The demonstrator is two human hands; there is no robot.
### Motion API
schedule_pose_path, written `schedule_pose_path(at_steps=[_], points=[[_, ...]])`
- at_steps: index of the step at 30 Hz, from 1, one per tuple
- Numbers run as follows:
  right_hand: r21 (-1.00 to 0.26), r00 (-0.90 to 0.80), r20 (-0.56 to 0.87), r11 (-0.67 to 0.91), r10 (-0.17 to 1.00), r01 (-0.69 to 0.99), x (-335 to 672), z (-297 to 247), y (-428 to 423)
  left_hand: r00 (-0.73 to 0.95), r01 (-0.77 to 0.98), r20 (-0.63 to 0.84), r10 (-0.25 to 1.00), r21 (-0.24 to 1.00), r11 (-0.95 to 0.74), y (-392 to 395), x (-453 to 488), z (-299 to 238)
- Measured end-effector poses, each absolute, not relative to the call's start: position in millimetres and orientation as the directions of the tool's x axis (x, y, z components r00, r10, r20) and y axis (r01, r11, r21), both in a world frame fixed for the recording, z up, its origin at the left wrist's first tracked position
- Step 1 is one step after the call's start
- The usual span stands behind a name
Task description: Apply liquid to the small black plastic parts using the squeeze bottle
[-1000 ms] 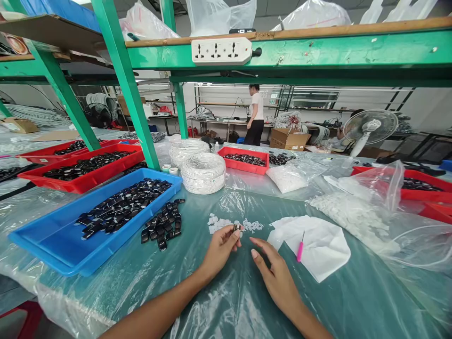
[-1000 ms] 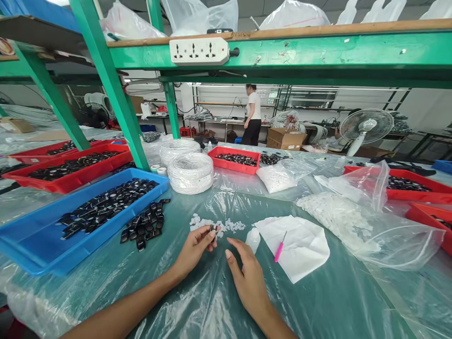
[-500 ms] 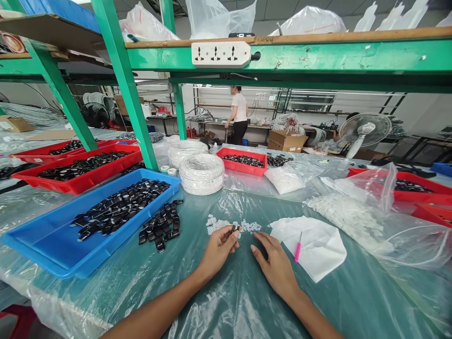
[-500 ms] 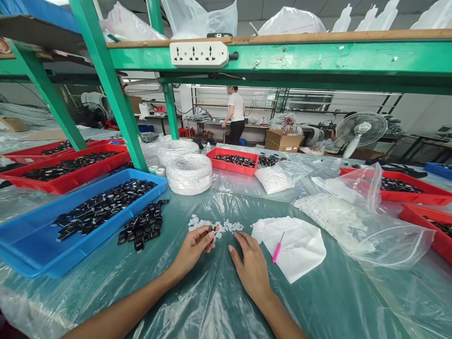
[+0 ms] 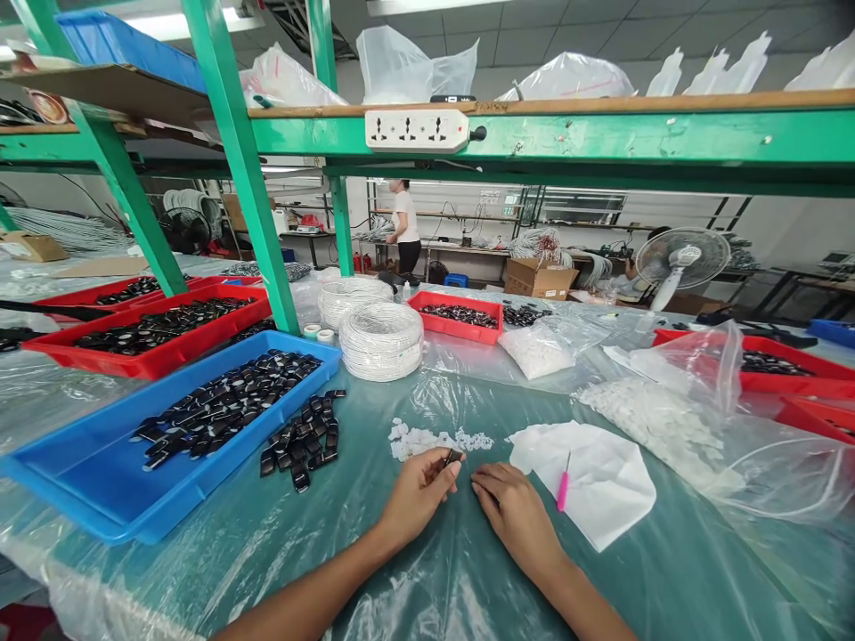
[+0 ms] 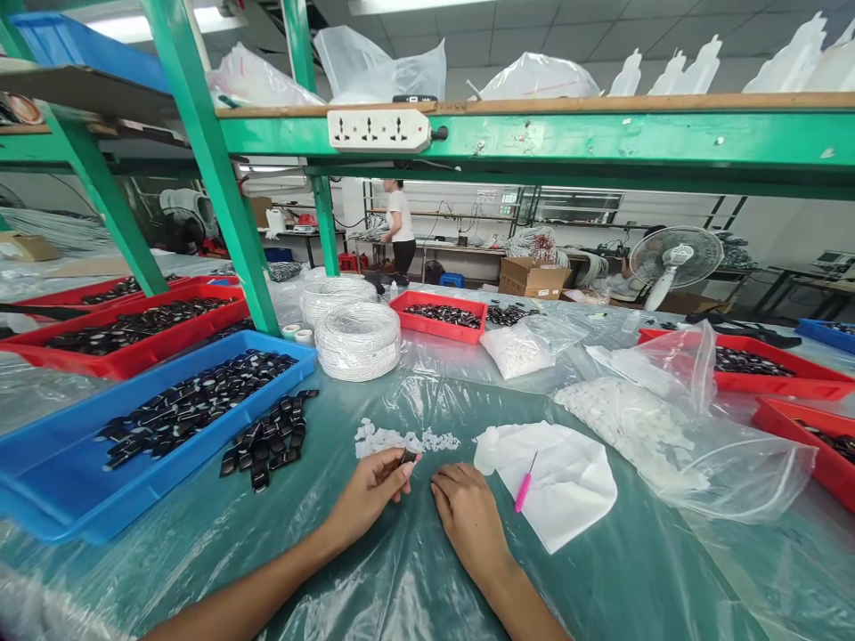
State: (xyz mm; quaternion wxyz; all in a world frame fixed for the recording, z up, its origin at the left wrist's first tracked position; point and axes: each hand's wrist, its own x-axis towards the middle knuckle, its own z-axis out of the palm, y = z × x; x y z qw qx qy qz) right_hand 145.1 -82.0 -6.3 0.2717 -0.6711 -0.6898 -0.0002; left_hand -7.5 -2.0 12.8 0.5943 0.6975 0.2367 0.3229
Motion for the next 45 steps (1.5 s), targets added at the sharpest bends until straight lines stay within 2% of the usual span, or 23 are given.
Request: schedule_pose_path(at_steps=[4,12,20,22,24,27,29,31,33,35,45], points=[[-0.356,0.036,0.393,0.115,0.919,0.927,142,-5,-83,0.685,-0.042,0.180,0.706,0.977,-0.208,-2,-8,10],[-0.386,0.153,0.432,0.029,0.889,0.922,146,-14,-87,0.677,-0.017,0.179,0.714,0.973,-0.228,-1,-6,6],[-0.330,0.153,0.343,-0.033,0.927,0.943,150,-19,-87,0.678,-0.029,0.200,0.707,0.969,-0.246,-3,-7,6],[-0.348,0.171,0.345,-0.043,0.923,0.936,149,-19,-87,0.692,-0.039,0.202,0.694,0.969,-0.243,-1,-7,4],[-0.420,0.209,0.366,-0.039,0.907,0.906,149,-17,-88,0.715,-0.046,0.196,0.671,0.971,-0.234,0,-6,1],[-0.669,0.289,0.354,0.024,0.890,0.743,151,-9,-91,0.753,-0.064,0.183,0.632,0.976,-0.207,1,-5,-1],[-0.834,0.327,0.324,0.105,0.888,0.541,153,-2,-93,0.784,-0.073,0.169,0.597,0.981,-0.182,1,-5,0],[-0.925,0.337,0.288,0.168,0.897,0.342,152,5,-95,0.820,-0.077,0.153,0.552,0.984,-0.160,0,-5,1],[-0.965,0.310,0.229,0.174,0.923,0.194,150,9,-96,0.849,-0.082,0.145,0.508,0.986,-0.144,-1,-6,2],[-0.983,0.258,0.165,0.139,0.952,0.116,147,11,-98,0.870,-0.091,0.146,0.471,0.986,-0.138,-2,-6,4],[-0.997,0.116,0.052,0.059,0.992,-0.059,145,12,-101,0.902,-0.085,0.164,0.399,0.974,-0.209,-7,-10,11]])
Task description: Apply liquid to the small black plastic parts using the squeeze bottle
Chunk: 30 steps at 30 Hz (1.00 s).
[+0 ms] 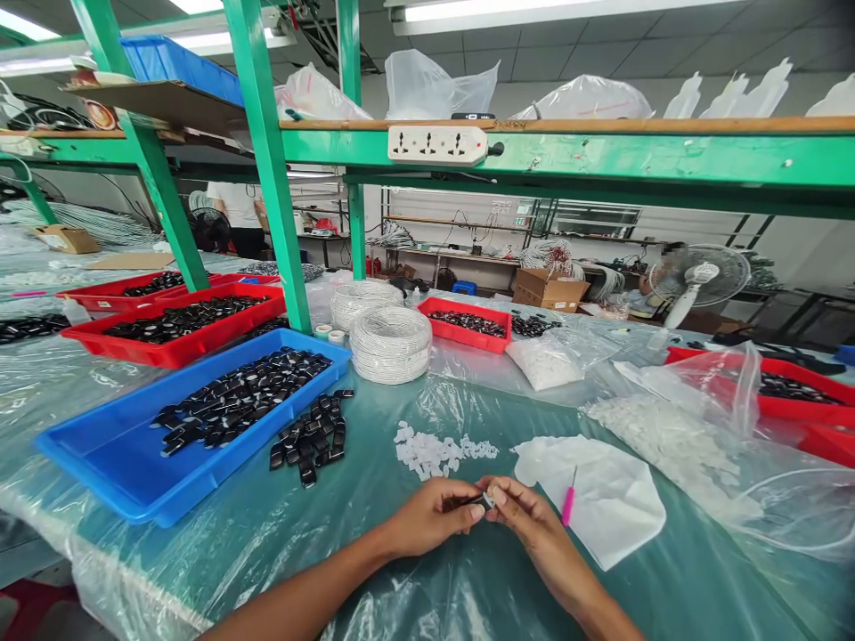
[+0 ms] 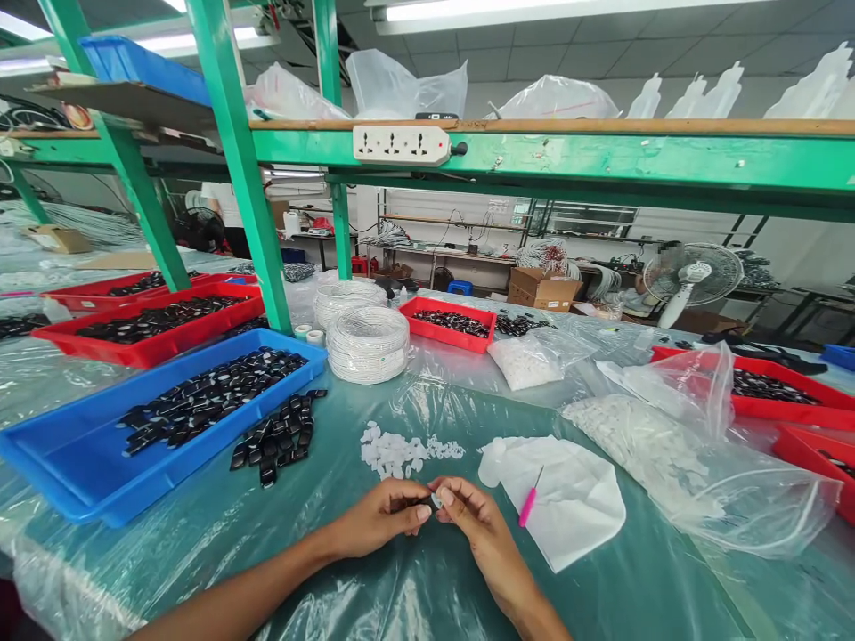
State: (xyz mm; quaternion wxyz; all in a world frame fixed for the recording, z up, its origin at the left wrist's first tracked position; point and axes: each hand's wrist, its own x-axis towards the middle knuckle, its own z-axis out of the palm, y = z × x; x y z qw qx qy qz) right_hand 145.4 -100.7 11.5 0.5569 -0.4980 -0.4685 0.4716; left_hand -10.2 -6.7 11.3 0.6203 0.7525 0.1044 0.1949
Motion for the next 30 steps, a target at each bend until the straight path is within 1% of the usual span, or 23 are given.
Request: schedule_pose_path(at_steps=[5,10,12,16,20,23,26,28,30], points=[[-0.989,0.100,0.066,0.078,0.993,-0.124,141,13,-100,0.898,-0.074,0.191,0.396,0.954,-0.292,-7,-12,12],[-0.941,0.118,0.067,0.102,0.991,-0.324,136,2,-96,0.890,-0.068,0.204,0.409,0.944,-0.324,-8,-12,13],[-0.923,0.119,0.057,0.098,0.991,-0.373,136,-2,-95,0.884,-0.072,0.217,0.414,0.938,-0.338,-9,-12,12],[-0.892,0.113,0.046,0.092,0.993,-0.443,134,-6,-95,0.877,-0.102,0.237,0.418,0.942,-0.319,-14,-12,12],[-0.835,0.063,0.028,0.058,0.998,-0.547,130,-5,-98,0.881,-0.138,0.247,0.403,0.950,-0.279,-18,-13,13],[-0.835,0.037,0.015,0.033,0.999,-0.550,129,-3,-99,0.882,-0.118,0.239,0.406,0.947,-0.300,-18,-14,10],[-0.860,0.050,-0.011,0.016,0.999,-0.510,130,-5,-98,0.879,-0.083,0.230,0.417,0.936,-0.341,-15,-14,3],[-0.886,0.103,-0.048,0.006,0.993,-0.463,130,-11,-96,0.878,-0.078,0.227,0.421,0.937,-0.341,-13,-12,-2],[-0.911,0.199,-0.085,0.005,0.976,-0.413,131,-19,-93,0.869,-0.087,0.228,0.439,0.944,-0.318,-11,-10,-6]])
